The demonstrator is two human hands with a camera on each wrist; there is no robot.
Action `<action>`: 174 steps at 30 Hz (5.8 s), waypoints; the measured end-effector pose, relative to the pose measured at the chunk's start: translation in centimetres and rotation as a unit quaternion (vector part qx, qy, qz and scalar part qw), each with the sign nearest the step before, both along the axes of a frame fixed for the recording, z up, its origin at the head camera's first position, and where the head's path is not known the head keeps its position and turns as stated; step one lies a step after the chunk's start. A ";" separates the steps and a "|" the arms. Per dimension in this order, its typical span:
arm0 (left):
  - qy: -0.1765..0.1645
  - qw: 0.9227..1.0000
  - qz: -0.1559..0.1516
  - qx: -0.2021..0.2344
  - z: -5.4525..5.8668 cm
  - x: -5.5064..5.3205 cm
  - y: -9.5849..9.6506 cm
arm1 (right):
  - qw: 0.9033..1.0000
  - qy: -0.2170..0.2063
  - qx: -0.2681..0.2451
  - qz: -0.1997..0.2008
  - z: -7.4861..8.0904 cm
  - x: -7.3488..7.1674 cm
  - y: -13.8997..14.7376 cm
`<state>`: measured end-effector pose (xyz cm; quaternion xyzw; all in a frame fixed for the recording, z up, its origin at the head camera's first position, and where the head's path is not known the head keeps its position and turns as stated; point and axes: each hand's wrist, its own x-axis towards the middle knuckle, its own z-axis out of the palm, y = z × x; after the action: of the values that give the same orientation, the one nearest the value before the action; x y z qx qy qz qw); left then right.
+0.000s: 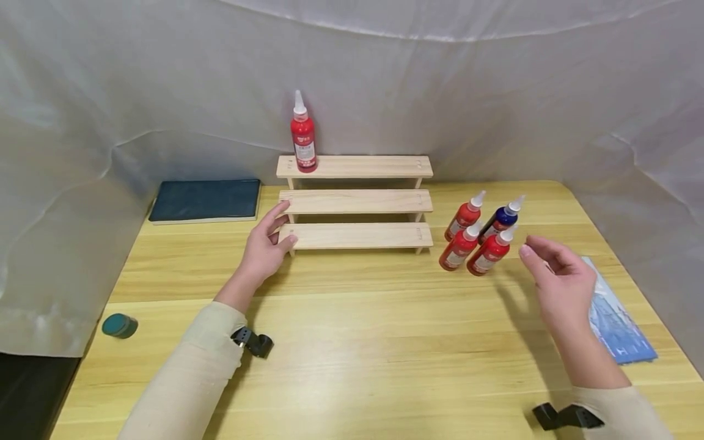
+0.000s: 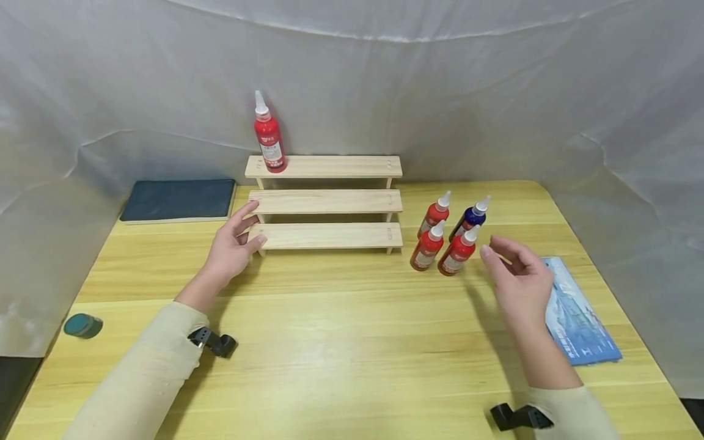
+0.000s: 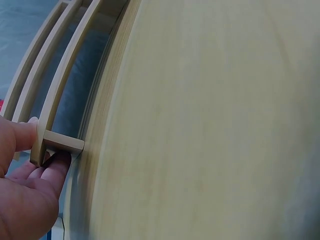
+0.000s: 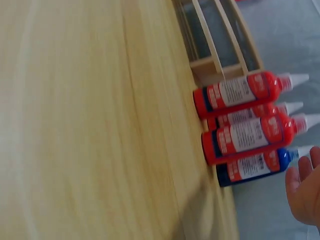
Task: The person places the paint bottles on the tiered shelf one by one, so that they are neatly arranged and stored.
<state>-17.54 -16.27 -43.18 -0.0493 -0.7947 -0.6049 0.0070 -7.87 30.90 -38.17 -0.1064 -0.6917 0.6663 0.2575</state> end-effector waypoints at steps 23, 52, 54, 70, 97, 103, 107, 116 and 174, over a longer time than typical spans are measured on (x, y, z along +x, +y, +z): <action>-0.006 1.000 0.001 0.004 0.1 0.2 0.0 | 0.988 -0.034 0.021 0.152 -1.4 -3.0 1.0; -0.002 1.000 -0.002 -0.005 0.1 0.1 -0.1 | 0.987 -0.037 -0.027 0.154 3.3 -0.3 1.0; -0.004 1.000 -0.002 -0.006 0.1 0.0 -0.1 | 0.987 -0.027 -0.020 0.155 4.0 -0.1 0.9; -0.004 1.000 -0.004 0.004 0.2 0.0 -0.2 | 0.977 0.052 -0.012 0.205 10.7 -1.0 -1.9; 0.009 1.000 -0.003 -0.011 -0.2 -0.1 -0.3 | 0.958 0.025 -0.026 0.285 15.2 -12.8 -8.1; 0.012 1.000 -0.009 -0.003 -0.2 -0.2 -0.3 | 0.956 -0.010 -0.006 0.293 14.9 -15.2 -8.9; 0.011 1.000 -0.007 -0.003 -0.2 -0.1 -0.2 | 0.955 -0.040 0.004 0.294 14.2 -16.8 -9.3; 0.004 1.000 0.001 -0.008 -0.1 0.0 -0.2 | 0.954 -0.081 0.002 0.287 12.9 -19.1 -10.3; 0.002 1.000 -0.006 -0.009 -0.3 0.2 -0.4 | 0.966 -0.065 0.025 0.251 10.2 -15.5 -8.6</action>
<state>-17.33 -16.69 -43.52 -0.0551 -0.8000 -0.5974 0.0041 -23.35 22.26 -27.92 0.0338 -0.7277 0.6839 0.0393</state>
